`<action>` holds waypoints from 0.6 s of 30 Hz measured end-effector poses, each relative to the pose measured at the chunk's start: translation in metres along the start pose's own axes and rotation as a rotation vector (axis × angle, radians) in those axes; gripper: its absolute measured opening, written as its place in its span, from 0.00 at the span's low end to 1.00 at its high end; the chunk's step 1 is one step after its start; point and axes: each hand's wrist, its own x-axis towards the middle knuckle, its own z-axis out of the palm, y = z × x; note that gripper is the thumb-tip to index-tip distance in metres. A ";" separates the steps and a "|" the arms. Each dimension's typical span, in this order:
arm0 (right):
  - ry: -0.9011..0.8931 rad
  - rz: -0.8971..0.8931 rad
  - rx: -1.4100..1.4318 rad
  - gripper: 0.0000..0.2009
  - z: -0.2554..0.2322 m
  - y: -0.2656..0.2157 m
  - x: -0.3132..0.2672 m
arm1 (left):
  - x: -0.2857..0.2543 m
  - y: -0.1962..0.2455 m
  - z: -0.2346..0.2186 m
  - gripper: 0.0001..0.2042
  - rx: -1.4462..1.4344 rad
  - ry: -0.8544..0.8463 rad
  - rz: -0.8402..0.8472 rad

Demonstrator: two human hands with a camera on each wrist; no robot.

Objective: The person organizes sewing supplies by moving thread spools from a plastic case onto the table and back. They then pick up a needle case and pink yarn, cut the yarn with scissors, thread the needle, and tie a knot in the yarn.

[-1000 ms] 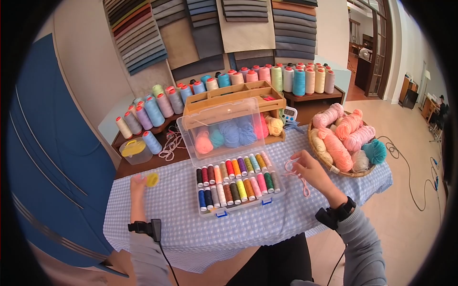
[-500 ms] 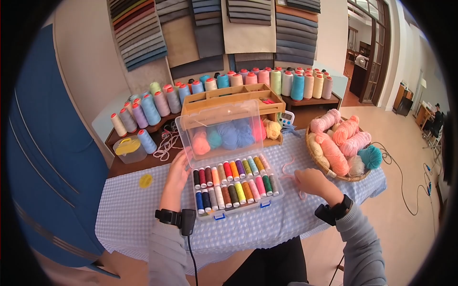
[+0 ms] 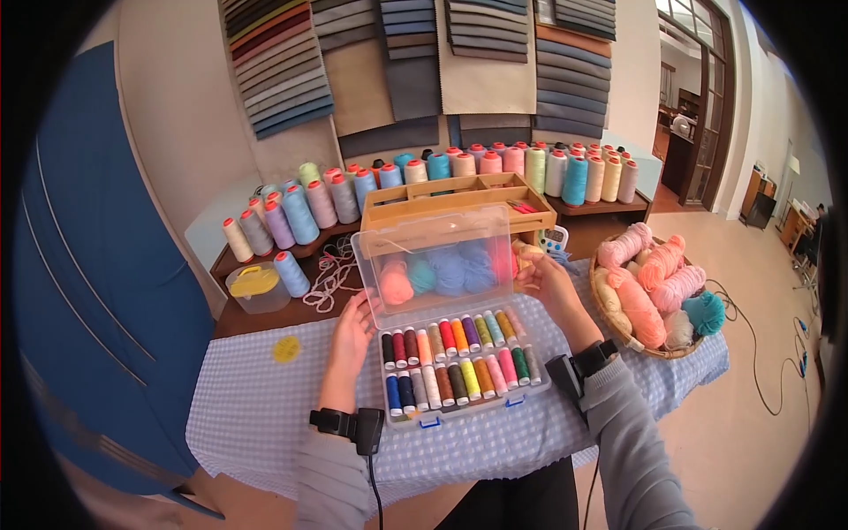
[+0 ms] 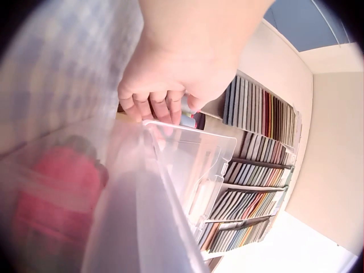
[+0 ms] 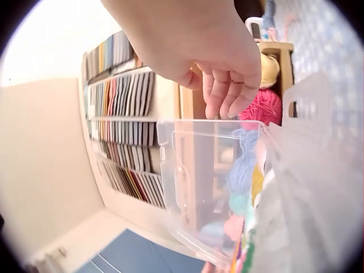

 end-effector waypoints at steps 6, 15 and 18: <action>-0.231 0.201 0.146 0.17 -0.009 0.013 0.006 | -0.004 0.001 0.005 0.23 -0.027 -0.077 -0.049; -0.419 0.273 0.323 0.25 0.008 0.031 -0.003 | -0.007 0.007 0.014 0.25 -0.152 -0.085 -0.040; -0.403 0.248 0.314 0.25 0.007 0.031 -0.004 | -0.003 0.002 0.013 0.24 -0.188 -0.121 -0.036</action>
